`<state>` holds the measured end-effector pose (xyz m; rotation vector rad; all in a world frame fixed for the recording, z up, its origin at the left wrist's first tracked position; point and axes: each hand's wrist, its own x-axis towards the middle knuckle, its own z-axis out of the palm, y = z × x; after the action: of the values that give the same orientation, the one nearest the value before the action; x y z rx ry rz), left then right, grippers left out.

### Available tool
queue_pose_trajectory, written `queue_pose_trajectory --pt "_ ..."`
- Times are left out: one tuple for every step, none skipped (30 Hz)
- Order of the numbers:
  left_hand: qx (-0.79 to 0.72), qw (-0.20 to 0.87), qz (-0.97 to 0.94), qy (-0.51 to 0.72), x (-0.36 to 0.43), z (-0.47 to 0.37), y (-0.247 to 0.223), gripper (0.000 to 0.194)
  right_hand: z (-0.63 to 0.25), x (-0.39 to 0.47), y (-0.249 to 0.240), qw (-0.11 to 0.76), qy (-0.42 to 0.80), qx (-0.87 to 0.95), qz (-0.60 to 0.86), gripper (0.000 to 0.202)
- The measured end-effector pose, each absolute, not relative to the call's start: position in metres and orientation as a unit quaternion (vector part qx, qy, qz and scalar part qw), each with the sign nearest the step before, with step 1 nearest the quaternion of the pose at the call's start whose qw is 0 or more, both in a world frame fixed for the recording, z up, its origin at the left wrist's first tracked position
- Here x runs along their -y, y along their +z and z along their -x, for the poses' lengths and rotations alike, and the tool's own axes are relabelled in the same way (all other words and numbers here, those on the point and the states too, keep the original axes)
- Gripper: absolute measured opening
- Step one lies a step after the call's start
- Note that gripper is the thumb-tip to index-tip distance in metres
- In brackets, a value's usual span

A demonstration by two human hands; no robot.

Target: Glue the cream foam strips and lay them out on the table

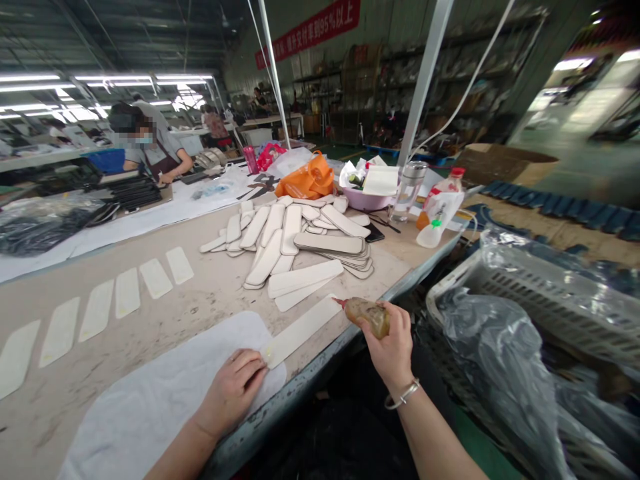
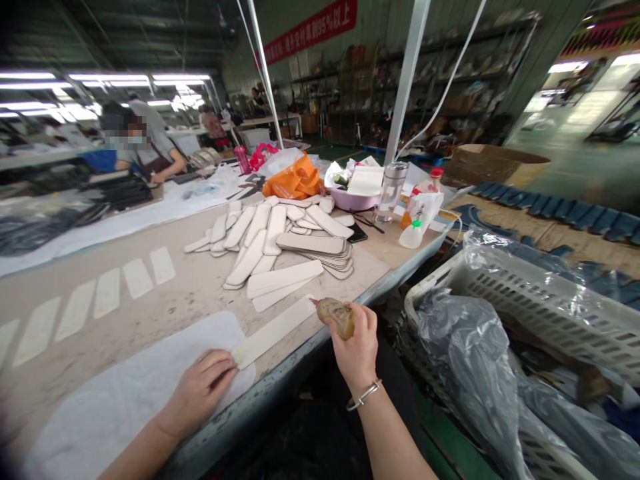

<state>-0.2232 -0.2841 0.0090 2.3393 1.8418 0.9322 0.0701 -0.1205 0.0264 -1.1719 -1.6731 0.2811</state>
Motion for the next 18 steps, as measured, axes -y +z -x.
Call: queue_pose_trajectory --pt "-0.590 0.010 -0.750 0.299 0.284 0.223 0.009 0.012 -0.072 0.121 0.026 0.515 0.115 0.695 0.489 0.036" --pt "-0.589 0.010 -0.751 0.299 0.284 0.224 0.009 0.012 -0.075 0.122 0.027 0.516 0.112 0.694 0.490 0.036" --pt "-0.589 0.009 -0.751 0.299 0.284 0.224 0.008 0.012 -0.078 0.124 0.028 0.517 0.108 0.694 0.490 0.036" --pt "-0.590 0.007 -0.751 0.298 0.284 0.224 0.008 0.012 -0.082 0.126 0.029 0.517 0.105 0.694 0.490 0.036" --pt "-0.591 0.006 -0.751 0.296 0.284 0.224 0.008 0.012 -0.085 0.129 0.030 0.517 0.102 0.695 0.489 0.036" --pt "-0.592 0.005 -0.750 0.294 0.284 0.225 0.007 0.012 -0.087 0.131 0.031 0.517 0.099 0.696 0.488 0.035" --pt "-0.593 0.004 -0.750 0.293 0.284 0.225 0.008 0.012 -0.089 0.134 0.032 0.517 0.099 0.697 0.487 0.035" --pt "-0.594 0.004 -0.750 0.291 0.284 0.224 0.008 0.012 -0.090 0.137 0.033 0.517 0.100 0.699 0.484 0.035" --pt "-0.595 0.003 -0.750 0.290 0.285 0.224 0.008 0.012 -0.090 0.140 0.033 0.517 0.106 0.701 0.479 0.034" --pt "-0.595 0.003 -0.750 0.290 0.285 0.223 0.009 0.012 -0.089 0.142 0.034 0.518 0.114 0.704 0.473 0.034" --pt "-0.595 0.002 -0.750 0.290 0.285 0.222 0.009 0.012 -0.087 0.144 0.033 0.517 0.127 0.708 0.464 0.033" --pt "-0.595 0.002 -0.750 0.289 0.286 0.222 0.010 0.013 -0.085 0.145 0.033 0.515 0.144 0.714 0.453 0.033" --pt "-0.594 0.003 -0.750 0.289 0.286 0.221 0.011 0.013 -0.082 0.146 0.032 0.511 0.163 0.719 0.441 0.034" --pt "-0.594 0.003 -0.751 0.289 0.286 0.221 0.012 0.013 -0.080 0.146 0.030 0.508 0.181 0.724 0.431 0.034" --pt "-0.594 0.004 -0.751 0.288 0.285 0.221 0.013 0.013 -0.079 0.146 0.029 0.504 0.196 0.727 0.424 0.035" --pt "-0.595 0.003 -0.751 0.286 0.284 0.222 0.013 0.014 -0.079 0.145 0.027 0.502 0.203 0.727 0.421 0.036" --pt "-0.597 0.002 -0.750 0.285 0.284 0.223 0.014 0.014 -0.080 0.144 0.026 0.504 0.201 0.725 0.425 0.037" --pt "-0.600 0.000 -0.749 0.282 0.284 0.223 0.015 0.014 -0.082 0.144 0.026 0.511 0.189 0.717 0.435 0.037"
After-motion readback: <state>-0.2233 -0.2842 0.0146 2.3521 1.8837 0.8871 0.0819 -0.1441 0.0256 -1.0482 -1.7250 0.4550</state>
